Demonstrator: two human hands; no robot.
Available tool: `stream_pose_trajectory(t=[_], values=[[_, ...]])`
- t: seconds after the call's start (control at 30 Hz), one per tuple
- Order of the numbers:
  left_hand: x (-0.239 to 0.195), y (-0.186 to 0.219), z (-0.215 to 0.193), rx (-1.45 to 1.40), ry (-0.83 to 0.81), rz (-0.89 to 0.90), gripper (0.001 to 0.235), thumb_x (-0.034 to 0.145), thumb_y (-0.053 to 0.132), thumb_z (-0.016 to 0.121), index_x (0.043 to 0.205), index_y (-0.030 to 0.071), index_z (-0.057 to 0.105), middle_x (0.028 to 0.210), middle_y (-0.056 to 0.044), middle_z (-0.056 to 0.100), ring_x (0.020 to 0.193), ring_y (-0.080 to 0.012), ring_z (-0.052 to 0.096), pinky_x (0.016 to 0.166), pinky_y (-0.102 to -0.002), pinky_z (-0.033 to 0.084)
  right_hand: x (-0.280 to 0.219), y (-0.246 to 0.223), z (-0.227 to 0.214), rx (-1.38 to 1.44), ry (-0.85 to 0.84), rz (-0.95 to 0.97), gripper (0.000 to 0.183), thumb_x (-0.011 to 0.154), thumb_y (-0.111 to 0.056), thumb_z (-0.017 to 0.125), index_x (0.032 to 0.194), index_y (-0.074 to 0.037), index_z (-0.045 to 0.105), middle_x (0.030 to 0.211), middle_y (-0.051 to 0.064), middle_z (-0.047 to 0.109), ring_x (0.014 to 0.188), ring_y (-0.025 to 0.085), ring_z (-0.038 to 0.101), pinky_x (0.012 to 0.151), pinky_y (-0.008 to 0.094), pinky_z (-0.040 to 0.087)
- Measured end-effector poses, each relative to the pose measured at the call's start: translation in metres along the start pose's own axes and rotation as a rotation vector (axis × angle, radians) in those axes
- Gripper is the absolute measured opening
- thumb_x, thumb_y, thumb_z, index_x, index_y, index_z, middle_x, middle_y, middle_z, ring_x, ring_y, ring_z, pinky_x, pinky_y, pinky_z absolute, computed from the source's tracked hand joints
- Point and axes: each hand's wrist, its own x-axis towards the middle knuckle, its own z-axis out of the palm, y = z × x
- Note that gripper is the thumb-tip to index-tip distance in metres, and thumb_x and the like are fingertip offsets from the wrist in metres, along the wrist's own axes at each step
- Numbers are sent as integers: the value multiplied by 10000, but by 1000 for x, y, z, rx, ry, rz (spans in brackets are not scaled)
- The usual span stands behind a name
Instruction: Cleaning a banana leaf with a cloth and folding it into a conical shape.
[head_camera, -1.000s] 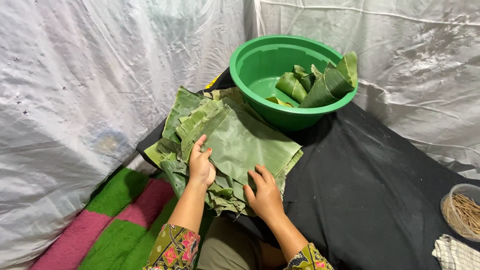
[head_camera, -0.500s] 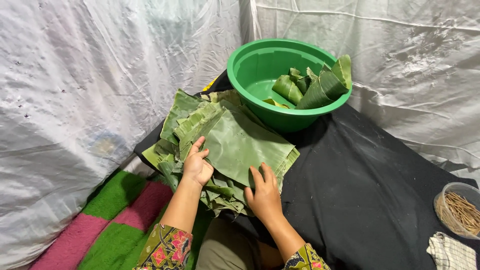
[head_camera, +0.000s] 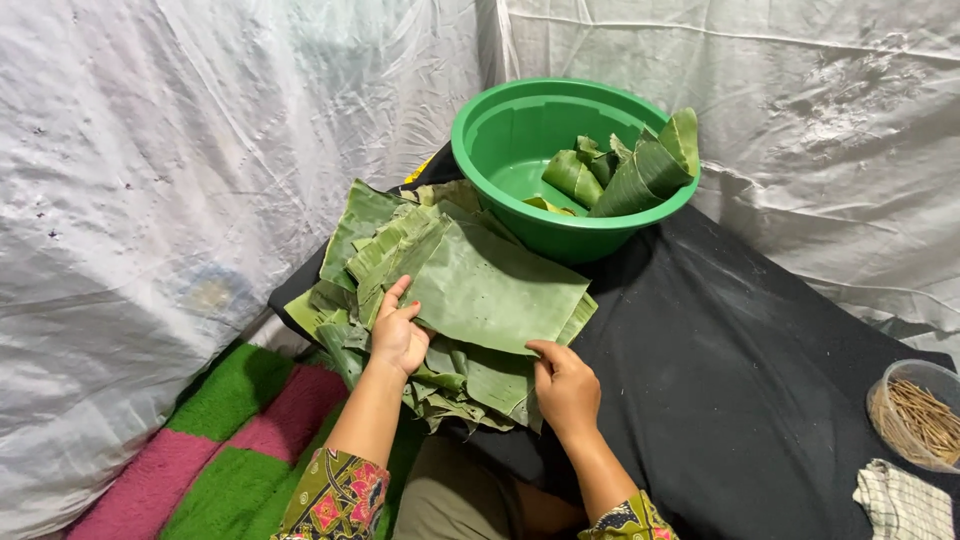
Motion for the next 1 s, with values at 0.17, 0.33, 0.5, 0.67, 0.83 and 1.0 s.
stream_pose_trajectory(t=[0.17, 0.33, 0.5, 0.67, 0.83, 1.0], values=[[10, -8, -12, 35, -17, -5, 555, 981, -93, 401, 1455, 184, 485, 1321, -239, 601, 1208, -377, 601, 1001, -653, 507, 6, 4, -2, 290, -103, 201, 315, 883, -154, 599, 1069, -257, 832, 698, 69, 736, 713, 250, 701, 663, 374, 561], [25, -12, -22, 99, -49, -34, 611, 924, -161, 397, 1426, 170, 501, 1321, -240, 602, 1190, -382, 602, 984, -675, 501, 13, 20, 7, 430, -95, 332, 236, 879, -306, 689, 1011, -184, 842, 528, 105, 683, 560, 172, 636, 522, 315, 498], [-19, 17, 19, 610, -58, 111, 900, 777, -200, 424, 1548, 258, 347, 1236, -207, 568, 918, -219, 588, 718, -384, 595, 12, 12, -3, 642, -81, 336, 369, 818, 29, 663, 1177, 22, 748, 824, 173, 739, 615, 197, 733, 614, 293, 557], [-16, 12, 7, 805, -99, 102, 603, 789, -116, 490, 1284, 168, 685, 1229, -204, 623, 732, -182, 615, 634, -374, 636, 12, 17, -4, 742, -109, 321, 454, 811, 85, 633, 1261, 63, 690, 909, 172, 636, 645, 215, 744, 634, 320, 577], [-24, 12, 6, 936, 31, 61, 346, 760, 18, 674, 1078, 88, 792, 1040, -149, 697, 585, -174, 695, 566, -287, 649, 13, 12, -11, 749, -142, 317, 546, 806, 48, 627, 1349, -12, 655, 613, 129, 647, 555, 173, 652, 537, 244, 460], [-48, 24, 22, 801, 1, 40, 595, 744, -131, 548, 1327, -47, 628, 1283, -239, 525, 705, -195, 663, 706, -349, 666, 16, 4, -24, 676, -161, 287, 554, 795, 33, 680, 1341, -62, 694, 670, 98, 680, 640, 120, 578, 590, 234, 450]])
